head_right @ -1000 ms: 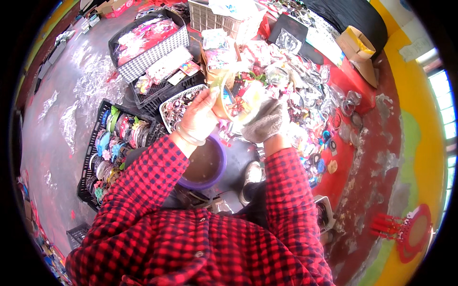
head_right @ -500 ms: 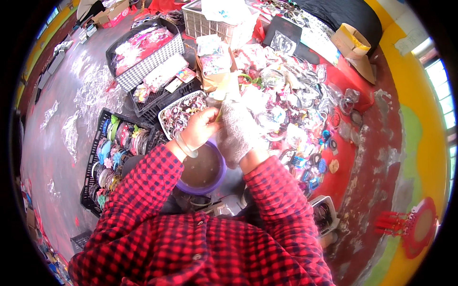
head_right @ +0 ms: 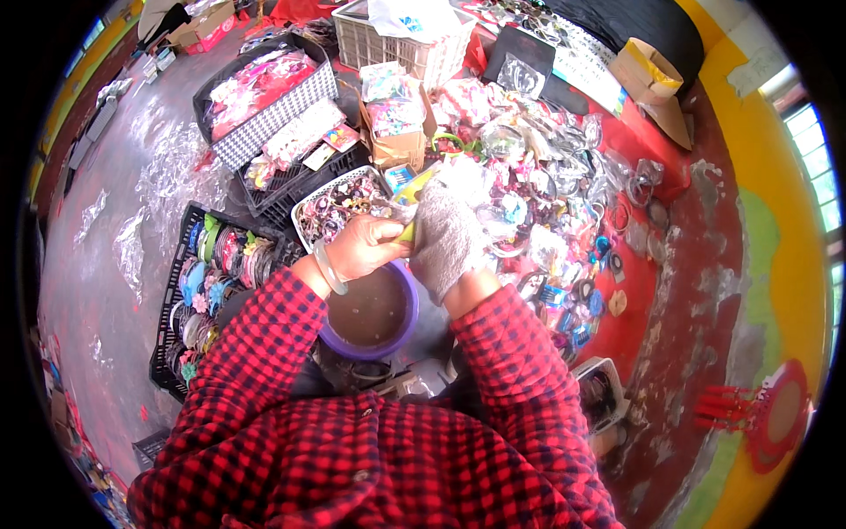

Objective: The person sits on the floor and wipes various hair accessories, including headbands and clips, with a cloth. They dip the cloth into a purple bowl of water, wring it out, and continue cleaning items from a black crate, placing cleaned items back into the crate.

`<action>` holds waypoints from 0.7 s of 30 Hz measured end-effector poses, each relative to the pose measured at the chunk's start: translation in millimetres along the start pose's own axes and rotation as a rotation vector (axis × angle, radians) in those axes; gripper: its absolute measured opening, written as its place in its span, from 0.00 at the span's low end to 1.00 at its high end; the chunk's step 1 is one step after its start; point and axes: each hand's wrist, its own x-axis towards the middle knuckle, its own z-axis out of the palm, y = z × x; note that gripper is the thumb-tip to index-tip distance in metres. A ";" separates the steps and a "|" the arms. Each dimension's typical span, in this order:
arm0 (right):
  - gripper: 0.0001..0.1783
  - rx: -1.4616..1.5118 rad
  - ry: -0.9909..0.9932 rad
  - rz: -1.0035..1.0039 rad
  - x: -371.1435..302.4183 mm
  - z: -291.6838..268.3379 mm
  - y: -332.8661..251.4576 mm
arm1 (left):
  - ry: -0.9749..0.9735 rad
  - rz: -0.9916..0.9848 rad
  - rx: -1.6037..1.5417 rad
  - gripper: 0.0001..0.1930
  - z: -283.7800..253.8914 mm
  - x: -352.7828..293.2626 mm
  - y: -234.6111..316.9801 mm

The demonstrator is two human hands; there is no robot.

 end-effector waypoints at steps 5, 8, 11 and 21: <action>0.19 -0.140 -0.318 -0.214 0.0 -12.0 -14.6 | -0.104 0.109 0.081 0.12 -2.0 -3.9 -5.8; 0.18 -0.305 -0.312 -0.258 2.0 -11.0 -12.0 | -0.131 0.179 0.221 0.12 -7.9 -5.4 -7.7; 0.15 0.422 -0.256 0.058 -0.7 -10.5 -2.3 | -0.160 0.146 0.160 0.13 -7.5 -7.0 -3.0; 0.21 1.673 0.073 0.969 9.2 15.2 22.2 | -0.201 0.099 0.130 0.07 -15.8 -16.9 -11.2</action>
